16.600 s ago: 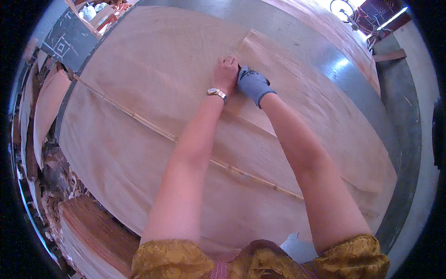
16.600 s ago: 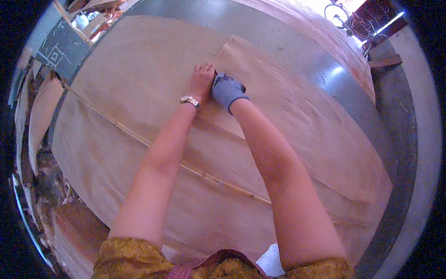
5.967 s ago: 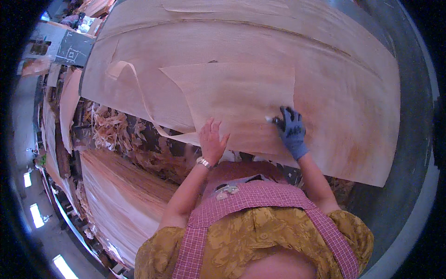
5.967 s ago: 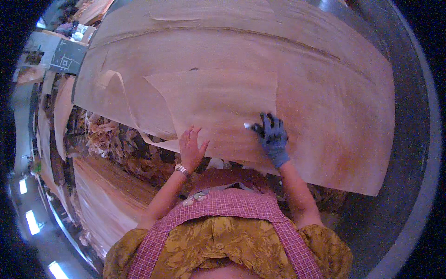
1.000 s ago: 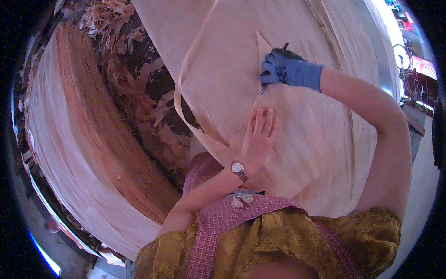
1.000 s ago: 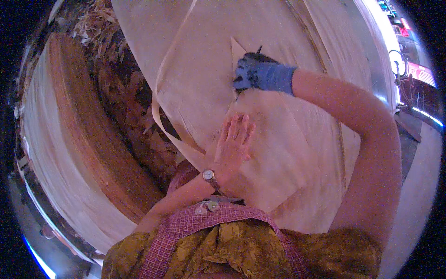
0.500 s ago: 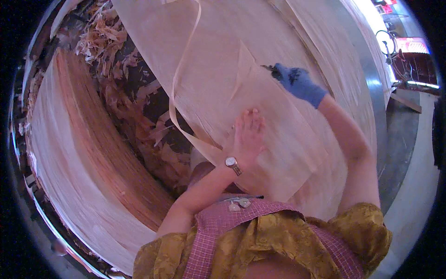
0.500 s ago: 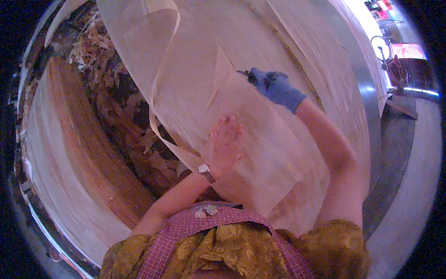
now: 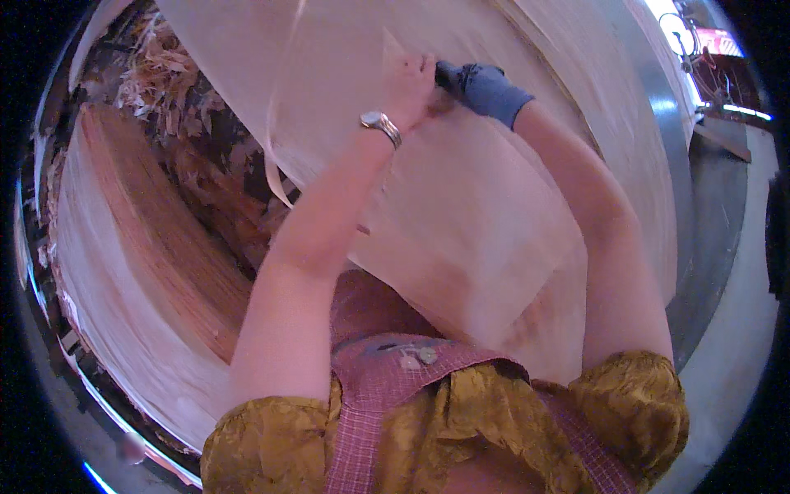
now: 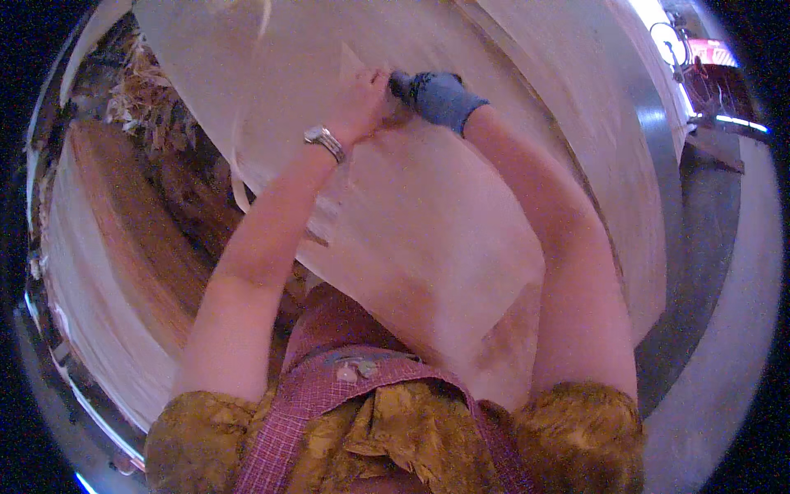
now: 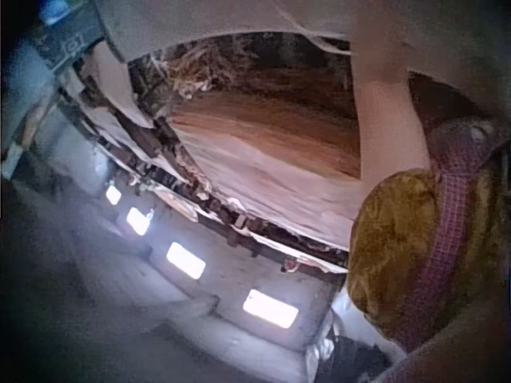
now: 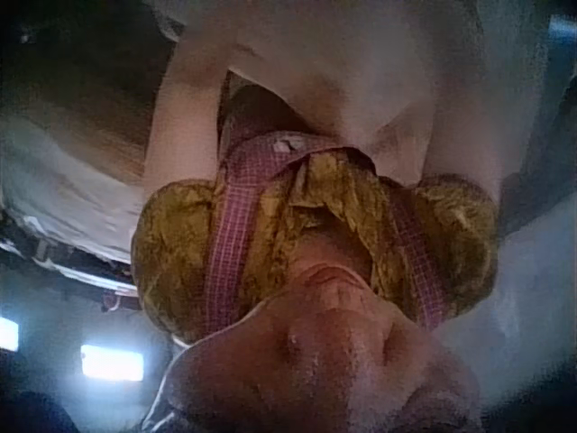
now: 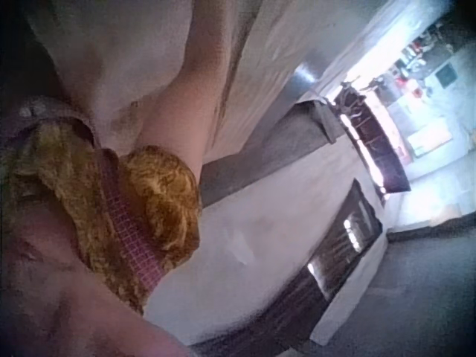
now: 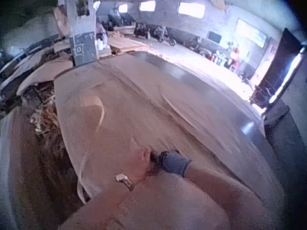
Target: The person measures a large wood veneer sheet with a tape measure, cuts a rectangular piece using a utility knife, and places the cut piece onto a stack of similar veneers.
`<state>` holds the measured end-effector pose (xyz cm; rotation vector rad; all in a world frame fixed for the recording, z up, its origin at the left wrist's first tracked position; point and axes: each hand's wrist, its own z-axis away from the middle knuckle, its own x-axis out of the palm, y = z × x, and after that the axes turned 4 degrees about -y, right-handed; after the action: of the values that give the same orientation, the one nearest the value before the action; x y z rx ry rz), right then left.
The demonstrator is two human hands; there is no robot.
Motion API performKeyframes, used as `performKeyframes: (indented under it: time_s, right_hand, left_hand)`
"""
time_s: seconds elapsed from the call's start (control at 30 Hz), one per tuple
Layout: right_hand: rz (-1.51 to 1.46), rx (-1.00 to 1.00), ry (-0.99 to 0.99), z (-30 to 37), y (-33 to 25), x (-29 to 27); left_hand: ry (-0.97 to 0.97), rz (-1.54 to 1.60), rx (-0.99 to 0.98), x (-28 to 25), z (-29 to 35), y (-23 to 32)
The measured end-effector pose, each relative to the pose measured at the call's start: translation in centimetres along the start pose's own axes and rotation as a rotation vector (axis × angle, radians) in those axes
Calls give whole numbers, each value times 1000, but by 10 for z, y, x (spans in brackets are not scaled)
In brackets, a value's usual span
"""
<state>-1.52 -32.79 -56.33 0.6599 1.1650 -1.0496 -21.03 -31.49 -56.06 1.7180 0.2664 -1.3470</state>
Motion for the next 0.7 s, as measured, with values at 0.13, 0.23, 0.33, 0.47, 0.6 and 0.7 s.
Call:
performKeyframes:
  time_s: [0.13,0.23,0.33,0.47,0.6,0.7]
  right_hand:
    - [22,118,-44,45,-10,-25]
    - [243,129,-45,70,-5,8]
    - [154,163,14,108,3,27]
    - [74,280,-35,165,-12,28]
    - [63,327,58,171,-23,22]
    - [25,369,-1,187,-17,35]
  left_hand:
    - [-93,-217,70,-5,-14,3]
    - [-51,-214,130,22,-17,-20]
    - [-31,-220,120,19,-15,-17]
    - [-126,-345,65,-11,-5,10]
    - [-99,261,103,30,-10,4]
    - [-260,-235,251,22,19,99]
